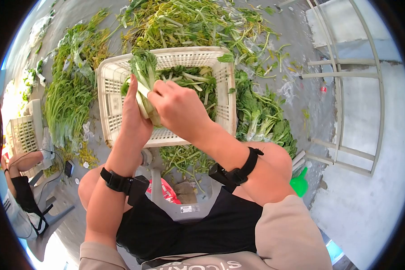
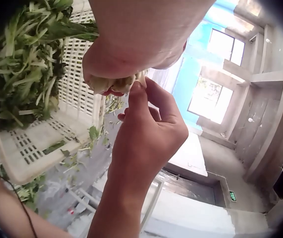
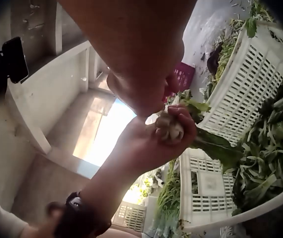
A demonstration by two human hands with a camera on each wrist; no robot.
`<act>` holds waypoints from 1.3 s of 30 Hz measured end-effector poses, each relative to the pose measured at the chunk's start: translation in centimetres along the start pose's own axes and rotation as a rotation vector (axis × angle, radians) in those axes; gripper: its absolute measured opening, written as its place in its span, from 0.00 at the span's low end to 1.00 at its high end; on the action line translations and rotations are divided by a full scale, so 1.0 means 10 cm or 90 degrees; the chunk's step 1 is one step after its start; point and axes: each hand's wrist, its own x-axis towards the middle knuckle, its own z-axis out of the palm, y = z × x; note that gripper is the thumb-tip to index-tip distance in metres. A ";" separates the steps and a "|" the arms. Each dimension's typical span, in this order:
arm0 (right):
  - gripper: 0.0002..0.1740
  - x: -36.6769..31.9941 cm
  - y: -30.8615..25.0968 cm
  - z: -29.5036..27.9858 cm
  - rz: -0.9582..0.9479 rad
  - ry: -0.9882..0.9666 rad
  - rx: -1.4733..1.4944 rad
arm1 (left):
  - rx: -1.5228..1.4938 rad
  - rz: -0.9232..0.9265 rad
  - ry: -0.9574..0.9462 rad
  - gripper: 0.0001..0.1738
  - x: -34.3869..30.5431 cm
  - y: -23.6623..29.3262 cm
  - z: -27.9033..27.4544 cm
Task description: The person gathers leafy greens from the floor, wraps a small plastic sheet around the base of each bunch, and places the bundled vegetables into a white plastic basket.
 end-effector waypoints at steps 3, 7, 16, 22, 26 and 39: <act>0.12 -0.01 -0.09 0.03 -0.012 -0.015 -0.029 | -0.016 -0.025 -0.012 0.25 -0.03 0.01 -0.03; 0.12 0.03 -0.14 0.01 -0.025 -0.027 -0.014 | 0.001 -0.022 0.031 0.24 -0.02 0.03 -0.08; 0.08 0.11 0.05 -0.13 0.102 0.035 0.174 | 0.000 0.125 0.060 0.11 0.12 0.40 -0.18; 0.10 -0.26 0.55 0.17 0.311 -0.122 0.131 | -0.074 0.230 0.082 0.10 0.07 0.92 -0.20; 0.10 -0.42 0.56 0.57 0.277 -0.317 0.046 | -0.087 0.245 0.095 0.08 0.04 1.08 -0.28; 0.28 -0.31 0.59 2.54 0.070 -1.024 -0.307 | -0.114 0.203 0.155 0.11 -0.18 1.20 -0.46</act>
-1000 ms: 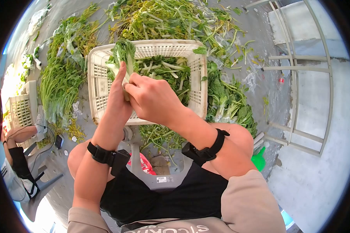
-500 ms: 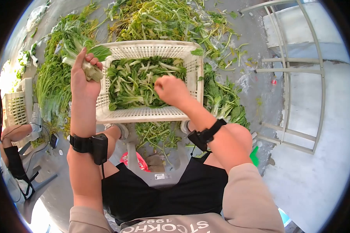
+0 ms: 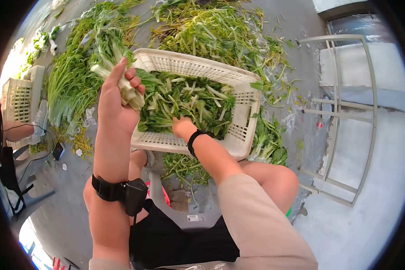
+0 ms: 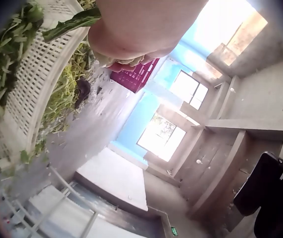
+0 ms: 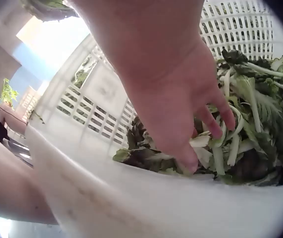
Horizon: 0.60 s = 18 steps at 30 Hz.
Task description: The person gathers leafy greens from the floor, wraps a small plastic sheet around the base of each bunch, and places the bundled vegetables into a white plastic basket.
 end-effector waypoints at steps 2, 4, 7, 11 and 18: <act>0.25 -0.04 -0.01 -0.04 -0.002 0.008 0.020 | 0.018 0.000 -0.012 0.13 0.02 0.01 -0.02; 0.22 -0.06 0.04 -0.01 0.003 0.018 0.045 | 0.019 -0.006 -0.016 0.13 0.01 -0.01 -0.01; 0.18 0.03 0.19 0.08 0.011 0.109 0.060 | 0.028 -0.017 -0.048 0.12 0.01 -0.07 0.03; 0.17 -0.23 0.27 0.06 -0.053 0.243 0.284 | 0.080 -0.041 -0.052 0.11 -0.05 -0.15 0.06; 0.27 -1.19 0.70 -0.01 -0.046 0.383 0.757 | 0.100 -0.050 -0.068 0.11 0.02 -0.27 0.06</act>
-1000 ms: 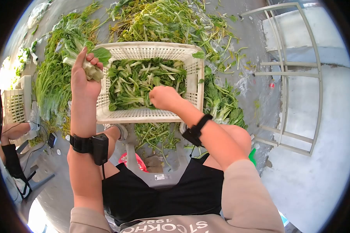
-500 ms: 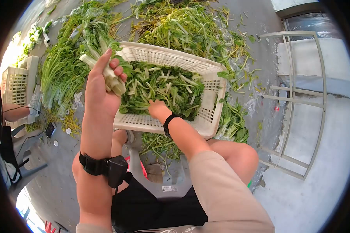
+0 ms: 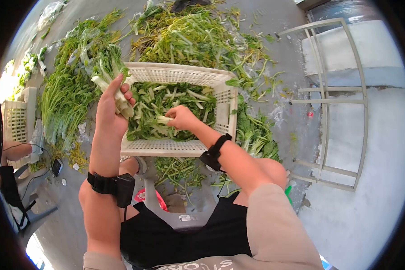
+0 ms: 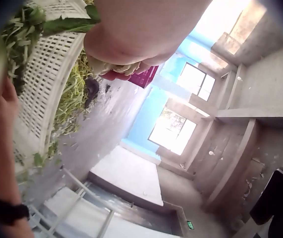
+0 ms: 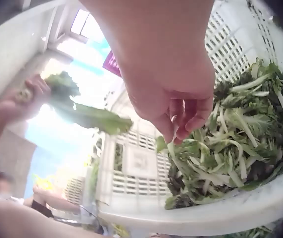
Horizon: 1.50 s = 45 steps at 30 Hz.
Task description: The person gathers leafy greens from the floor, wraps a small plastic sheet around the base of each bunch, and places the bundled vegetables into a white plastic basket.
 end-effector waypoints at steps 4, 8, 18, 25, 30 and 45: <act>0.21 -0.64 -0.18 -0.58 0.053 0.046 0.295 | 0.024 -0.014 0.000 0.12 -0.02 -0.07 0.04; 0.19 -1.36 -0.48 -0.92 0.033 0.190 0.529 | 0.052 -0.038 -0.045 0.15 0.00 -0.23 0.04; 0.18 -1.36 -0.39 -1.13 -0.171 0.083 0.812 | 0.163 -0.122 -0.088 0.14 -0.06 -0.78 0.22; 0.22 -1.26 -0.49 -1.02 -0.147 0.024 0.786 | 0.148 -0.147 -0.075 0.24 -0.04 -1.02 0.48; 0.26 -1.20 -0.41 -0.92 -0.132 0.057 0.634 | 0.080 -0.131 -0.115 0.28 -0.04 -1.12 0.54; 0.26 -1.16 -0.41 -0.80 -0.132 0.142 0.466 | 0.200 -0.074 -0.157 0.24 -0.08 -1.16 0.47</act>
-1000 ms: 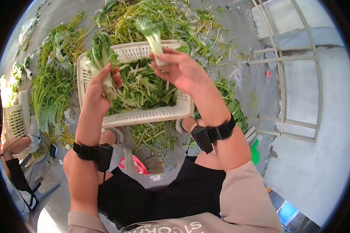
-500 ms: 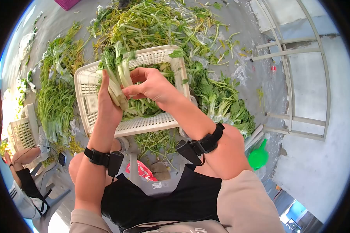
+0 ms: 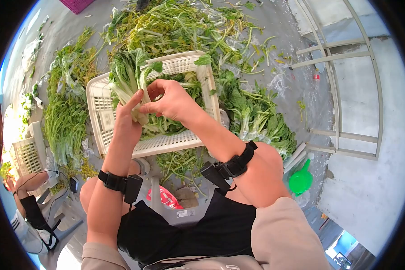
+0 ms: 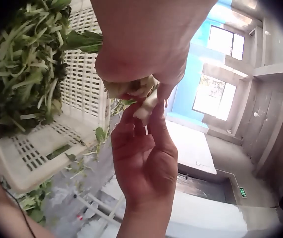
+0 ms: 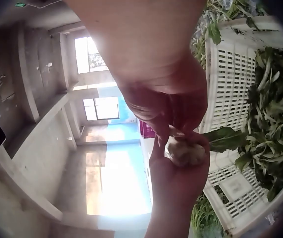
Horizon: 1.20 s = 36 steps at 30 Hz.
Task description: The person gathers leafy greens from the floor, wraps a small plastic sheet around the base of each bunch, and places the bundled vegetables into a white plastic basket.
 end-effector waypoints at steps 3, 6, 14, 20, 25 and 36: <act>0.24 -0.02 -0.03 0.00 0.021 -0.023 0.055 | -0.018 -0.009 0.011 0.23 -0.02 0.06 -0.01; 0.23 0.00 -0.01 0.00 0.042 -0.012 0.108 | -0.027 -0.014 -0.007 0.20 0.03 0.04 -0.10; 0.21 0.00 -0.07 0.06 0.024 0.033 0.139 | -0.054 -0.010 -0.025 0.17 -0.04 0.08 -0.04; 0.21 -0.01 -0.07 0.13 -0.025 0.060 0.209 | -0.058 0.017 -0.058 0.14 -0.04 0.08 -0.06; 0.20 0.04 -0.12 0.08 -0.209 0.185 0.212 | -0.130 -0.016 -0.072 0.13 -0.01 0.02 -0.10; 0.18 0.11 0.06 0.12 -0.047 0.038 -0.014 | -0.056 0.021 0.044 0.16 0.01 -0.06 -0.08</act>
